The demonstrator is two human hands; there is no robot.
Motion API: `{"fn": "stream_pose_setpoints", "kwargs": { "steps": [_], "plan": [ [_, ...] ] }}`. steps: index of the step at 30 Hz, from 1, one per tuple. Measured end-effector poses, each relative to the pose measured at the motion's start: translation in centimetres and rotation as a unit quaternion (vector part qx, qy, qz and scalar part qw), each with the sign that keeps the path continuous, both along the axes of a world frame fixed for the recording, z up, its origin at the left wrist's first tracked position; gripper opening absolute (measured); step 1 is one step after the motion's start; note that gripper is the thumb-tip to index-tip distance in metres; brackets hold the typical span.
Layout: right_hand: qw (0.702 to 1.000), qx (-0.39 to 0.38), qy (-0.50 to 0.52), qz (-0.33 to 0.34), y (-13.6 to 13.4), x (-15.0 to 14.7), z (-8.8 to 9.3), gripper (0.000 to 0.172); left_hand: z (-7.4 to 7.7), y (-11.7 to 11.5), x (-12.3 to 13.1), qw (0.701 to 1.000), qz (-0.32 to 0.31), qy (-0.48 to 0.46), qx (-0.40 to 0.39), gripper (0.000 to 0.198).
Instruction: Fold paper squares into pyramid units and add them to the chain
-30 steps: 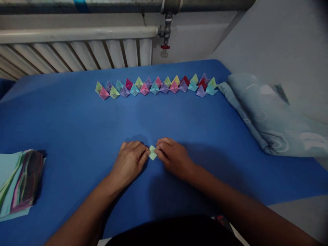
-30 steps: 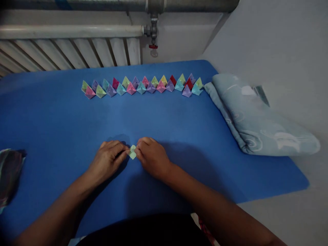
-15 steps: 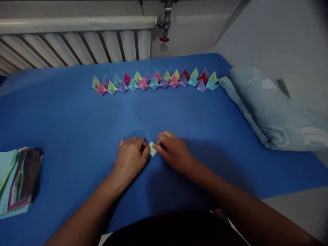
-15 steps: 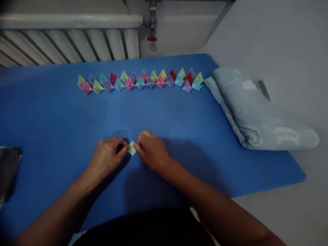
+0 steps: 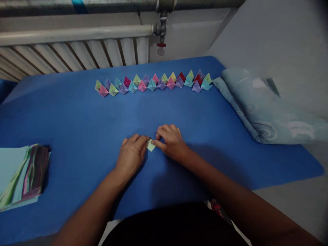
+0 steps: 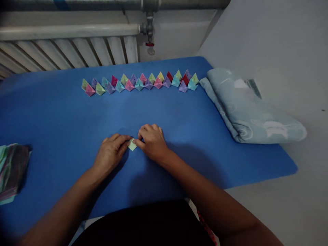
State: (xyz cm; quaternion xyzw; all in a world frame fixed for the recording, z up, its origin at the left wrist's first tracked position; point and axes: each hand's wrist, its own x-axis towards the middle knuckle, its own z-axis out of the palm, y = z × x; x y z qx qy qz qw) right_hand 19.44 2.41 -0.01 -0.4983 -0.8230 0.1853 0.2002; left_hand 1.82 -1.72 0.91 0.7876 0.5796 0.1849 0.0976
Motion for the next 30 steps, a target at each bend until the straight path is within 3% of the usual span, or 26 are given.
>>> {"fn": "stream_pose_setpoints", "kwargs": {
  "steps": [3, 6, 15, 22, 30],
  "plan": [
    [1.0, -0.001, -0.004, 0.0, 0.1, 0.0, 0.0, 0.021, -0.5, -1.7, 0.4, 0.992, -0.024, 0.096, 0.072, 0.029],
    [1.0, 0.002, -0.008, 0.001, 0.1, -0.1, 0.1, 0.022, -0.7, -3.1, 0.8, 0.985, -0.019, 0.15, 0.086, 0.037],
    [1.0, -0.017, -0.007, -0.001, 0.1, 0.1, 0.4, 0.016, -0.2, -3.3, 1.3, 0.988, 0.002, 0.155, 0.025, 0.044],
    [0.997, -0.073, 0.029, -0.008, 0.2, 0.4, 0.6, 0.004, -0.2, -3.7, 1.8, 0.982, 0.011, 0.187, 0.038, 0.044],
    [0.997, -0.059, 0.04, -0.021, -0.3, 0.0, 0.8, 0.005, -0.7, -3.7, 1.8, 0.98, 0.007, 0.186, 0.069, 0.042]
  ]
}}
